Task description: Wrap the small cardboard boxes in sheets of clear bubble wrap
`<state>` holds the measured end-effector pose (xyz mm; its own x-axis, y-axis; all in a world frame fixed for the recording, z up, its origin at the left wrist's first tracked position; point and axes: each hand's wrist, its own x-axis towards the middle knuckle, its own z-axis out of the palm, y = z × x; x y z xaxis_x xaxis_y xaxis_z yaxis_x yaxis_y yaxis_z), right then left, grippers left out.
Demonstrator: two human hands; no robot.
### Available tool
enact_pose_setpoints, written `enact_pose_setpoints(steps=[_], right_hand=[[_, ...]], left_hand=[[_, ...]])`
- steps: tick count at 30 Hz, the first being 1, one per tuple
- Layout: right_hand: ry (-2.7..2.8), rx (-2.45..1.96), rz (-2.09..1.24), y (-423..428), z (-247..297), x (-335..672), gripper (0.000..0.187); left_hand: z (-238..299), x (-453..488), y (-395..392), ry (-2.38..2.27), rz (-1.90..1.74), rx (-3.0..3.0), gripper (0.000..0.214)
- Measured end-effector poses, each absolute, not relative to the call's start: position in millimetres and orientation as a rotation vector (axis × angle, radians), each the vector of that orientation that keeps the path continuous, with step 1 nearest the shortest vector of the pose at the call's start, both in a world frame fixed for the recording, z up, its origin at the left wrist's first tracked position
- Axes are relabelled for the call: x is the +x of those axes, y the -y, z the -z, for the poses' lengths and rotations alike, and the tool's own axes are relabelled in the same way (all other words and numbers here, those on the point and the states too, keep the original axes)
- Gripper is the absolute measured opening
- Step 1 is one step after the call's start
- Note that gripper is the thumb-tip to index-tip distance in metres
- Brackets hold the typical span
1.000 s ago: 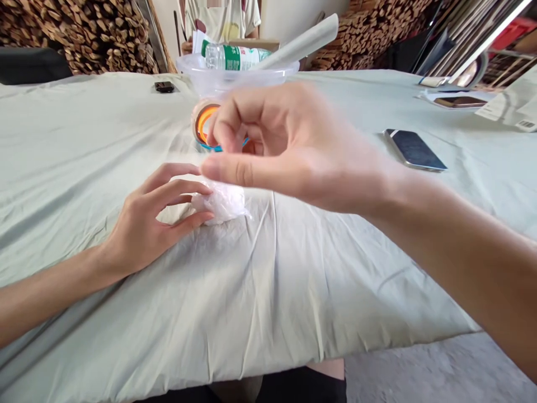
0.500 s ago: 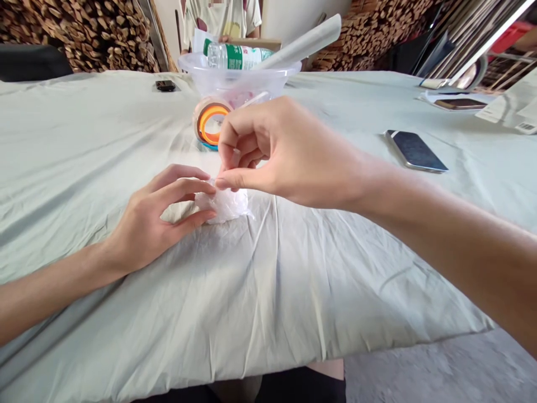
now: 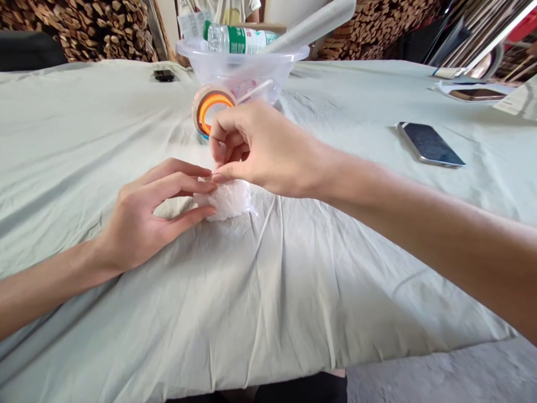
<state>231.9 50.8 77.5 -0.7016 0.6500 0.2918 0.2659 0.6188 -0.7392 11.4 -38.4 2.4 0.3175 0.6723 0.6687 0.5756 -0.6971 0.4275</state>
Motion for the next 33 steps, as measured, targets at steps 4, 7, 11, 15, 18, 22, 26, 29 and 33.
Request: enact_pose_setpoints(steps=[4, 7, 11, 15, 18, 22, 26, 29, 33], right_hand=[[2.207, -0.749, -0.964, -51.2, -68.7, 232.2, 0.031], [2.180, -0.820, -0.968, -49.3, -67.0, 231.5, 0.032], [2.171, -0.850, -0.877, -43.7, -65.3, 230.3, 0.032], [2.138, -0.831, -0.856, -40.8, -59.1, 230.3, 0.029], [2.086, -0.824, -0.947, -42.9, -53.0, 230.7, 0.027], [1.976, -0.842, -1.068, -44.9, -48.9, 229.2, 0.028], [1.916, -0.886, -1.081, -43.4, -50.8, 226.0, 0.029], [1.907, -0.901, -1.089, -45.0, -50.6, 225.9, 0.028], [1.837, -0.896, -1.210, -51.9, -44.9, 228.0, 0.030]], left_hand=[[-3.3, 11.6, 38.8, -1.181, -1.324, 2.483, 0.009], [-4.1, 12.3, 40.3, -1.197, -1.297, 2.462, 0.008], [-3.5, 12.9, 42.2, -1.206, -1.300, 2.410, 0.021], [-2.8, 12.1, 42.4, -1.187, -1.275, 2.500, 0.039], [-3.6, 11.4, 42.5, -1.192, -1.270, 2.581, 0.027], [-5.8, 12.6, 43.8, -1.252, -1.234, 2.576, 0.022], [-6.9, 15.0, 44.0, -1.266, -1.233, 2.529, 0.024], [-6.9, 15.3, 43.4, -1.232, -1.239, 2.529, 0.023], [-7.1, 14.0, 45.4, -1.270, -1.247, 2.545, 0.020]])
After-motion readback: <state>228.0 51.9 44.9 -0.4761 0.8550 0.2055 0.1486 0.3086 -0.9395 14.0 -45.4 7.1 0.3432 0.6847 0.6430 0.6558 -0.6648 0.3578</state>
